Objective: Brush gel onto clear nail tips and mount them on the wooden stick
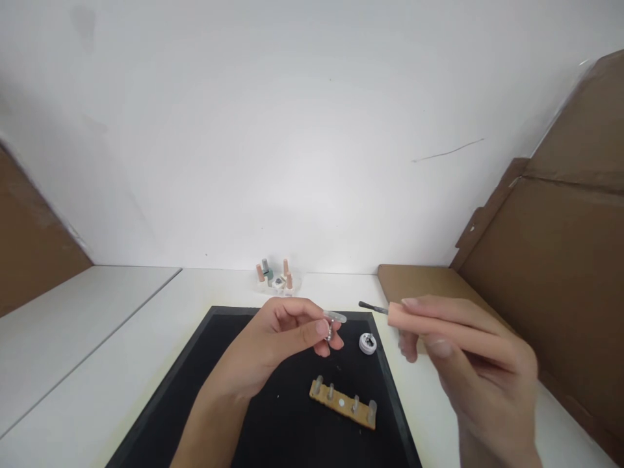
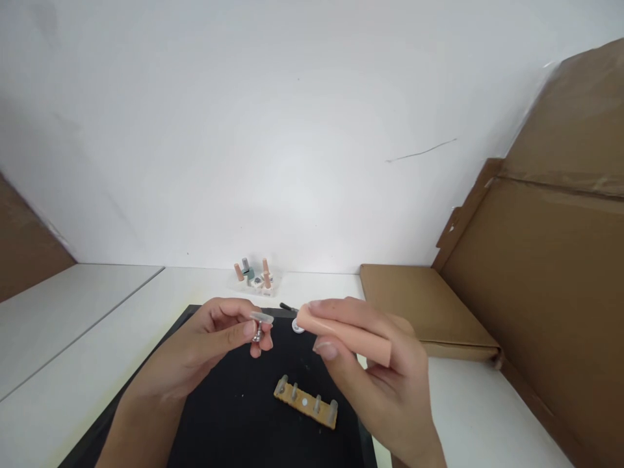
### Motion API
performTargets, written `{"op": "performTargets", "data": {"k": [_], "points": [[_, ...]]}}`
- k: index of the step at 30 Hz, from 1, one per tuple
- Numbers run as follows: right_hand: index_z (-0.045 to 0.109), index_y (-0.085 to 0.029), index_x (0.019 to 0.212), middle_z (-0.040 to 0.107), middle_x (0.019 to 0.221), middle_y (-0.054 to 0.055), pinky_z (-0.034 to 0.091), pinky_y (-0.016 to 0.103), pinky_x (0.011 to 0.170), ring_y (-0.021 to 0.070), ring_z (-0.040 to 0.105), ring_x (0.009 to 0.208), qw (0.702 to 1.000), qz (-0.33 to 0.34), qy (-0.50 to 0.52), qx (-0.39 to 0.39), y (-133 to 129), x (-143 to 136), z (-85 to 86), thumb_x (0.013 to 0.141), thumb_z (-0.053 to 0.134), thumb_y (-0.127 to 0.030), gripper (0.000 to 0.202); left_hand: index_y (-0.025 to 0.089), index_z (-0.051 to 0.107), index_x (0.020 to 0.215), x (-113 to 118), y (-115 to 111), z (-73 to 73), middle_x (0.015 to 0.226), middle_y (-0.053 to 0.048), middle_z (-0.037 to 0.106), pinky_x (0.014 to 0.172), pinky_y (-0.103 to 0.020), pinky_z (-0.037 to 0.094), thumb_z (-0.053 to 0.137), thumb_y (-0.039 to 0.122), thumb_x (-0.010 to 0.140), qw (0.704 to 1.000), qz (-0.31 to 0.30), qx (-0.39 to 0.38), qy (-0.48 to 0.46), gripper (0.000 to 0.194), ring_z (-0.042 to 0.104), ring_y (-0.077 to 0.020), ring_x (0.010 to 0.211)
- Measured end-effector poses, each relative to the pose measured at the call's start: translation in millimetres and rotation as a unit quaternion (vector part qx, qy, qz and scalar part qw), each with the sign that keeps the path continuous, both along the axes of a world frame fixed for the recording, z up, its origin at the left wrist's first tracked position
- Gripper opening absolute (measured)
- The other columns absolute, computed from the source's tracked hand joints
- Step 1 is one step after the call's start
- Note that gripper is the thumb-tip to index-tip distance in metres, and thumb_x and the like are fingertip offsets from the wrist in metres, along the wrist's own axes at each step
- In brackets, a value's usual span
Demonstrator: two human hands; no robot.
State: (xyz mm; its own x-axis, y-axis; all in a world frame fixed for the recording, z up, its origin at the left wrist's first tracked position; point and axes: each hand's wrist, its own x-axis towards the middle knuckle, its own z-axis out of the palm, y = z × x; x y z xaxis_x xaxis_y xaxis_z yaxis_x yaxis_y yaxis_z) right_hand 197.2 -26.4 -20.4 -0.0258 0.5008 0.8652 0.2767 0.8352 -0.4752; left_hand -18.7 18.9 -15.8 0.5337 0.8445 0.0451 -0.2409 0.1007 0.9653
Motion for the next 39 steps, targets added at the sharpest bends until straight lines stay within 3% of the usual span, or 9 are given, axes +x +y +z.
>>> {"op": "performTargets", "data": {"k": [4, 7, 13, 27, 35, 39], "points": [[0.073, -0.026, 0.109, 0.070, 0.076, 0.002, 0.050, 0.028, 0.050, 0.0151, 0.061, 0.061, 0.997, 0.061, -0.046, -0.010, 1.5, -1.3, 7.6, 0.091, 0.063, -0.015, 0.023, 0.018, 0.081, 0.074, 1.7, -0.1, -0.8, 0.069, -0.002, 0.079, 0.066, -0.018, 0.050, 0.085, 0.035, 0.076, 1.000, -0.005, -0.001, -0.008, 0.018, 0.063, -0.0089, 0.060], [0.075, -0.024, 0.098, 0.062, 0.073, 0.002, 0.047, 0.026, 0.049, 0.0139, 0.058, 0.061, 0.995, 0.070, -0.064, -0.007, 2.6, -0.6, 11.6, 0.091, 0.064, -0.022, 0.013, 0.018, 0.082, 0.073, 3.7, -0.9, 0.0, 0.069, -0.002, 0.079, 0.065, -0.018, 0.050, 0.086, 0.035, 0.074, 1.000, 0.003, -0.007, -0.013, 0.018, 0.064, -0.0094, 0.060], [0.070, -0.023, 0.110, 0.067, 0.080, 0.003, 0.051, 0.025, 0.052, 0.0143, 0.062, 0.066, 0.994, 0.052, -0.098, 0.011, 1.2, -0.6, 13.0, 0.087, 0.062, -0.008, 0.029, 0.018, 0.081, 0.070, 4.5, -1.6, 3.5, 0.068, -0.003, 0.078, 0.065, -0.021, 0.051, 0.088, 0.037, 0.072, 1.000, 0.010, -0.007, -0.007, 0.020, 0.063, -0.0107, 0.059], [0.068, -0.020, 0.099, 0.066, 0.074, 0.001, 0.046, 0.025, 0.050, 0.0116, 0.059, 0.060, 0.994, 0.003, -0.104, 0.019, -1.2, -2.7, 13.8, 0.082, 0.058, -0.002, 0.026, 0.019, 0.082, 0.071, 5.1, -2.0, 2.6, 0.067, -0.002, 0.079, 0.062, -0.016, 0.051, 0.088, 0.038, 0.071, 1.000, 0.006, -0.010, -0.015, 0.019, 0.064, -0.0080, 0.058], [0.070, -0.020, 0.102, 0.067, 0.078, 0.003, 0.050, 0.025, 0.051, 0.0130, 0.063, 0.062, 0.993, 0.016, -0.113, 0.015, -3.6, -3.0, 13.5, 0.082, 0.061, -0.004, 0.027, 0.019, 0.082, 0.069, 6.1, -2.5, 3.0, 0.067, -0.002, 0.080, 0.064, -0.016, 0.053, 0.089, 0.036, 0.070, 1.000, 0.004, -0.011, -0.020, 0.019, 0.066, -0.0079, 0.059], [0.069, -0.019, 0.096, 0.062, 0.072, 0.001, 0.045, 0.025, 0.047, 0.0114, 0.058, 0.057, 0.994, -0.003, -0.106, 0.012, -4.0, -2.6, 11.9, 0.082, 0.058, -0.001, 0.026, 0.019, 0.083, 0.073, 5.1, -1.2, 1.0, 0.068, -0.001, 0.080, 0.063, -0.013, 0.052, 0.088, 0.034, 0.073, 1.000, 0.001, -0.006, -0.022, 0.016, 0.066, -0.0064, 0.059]]}}
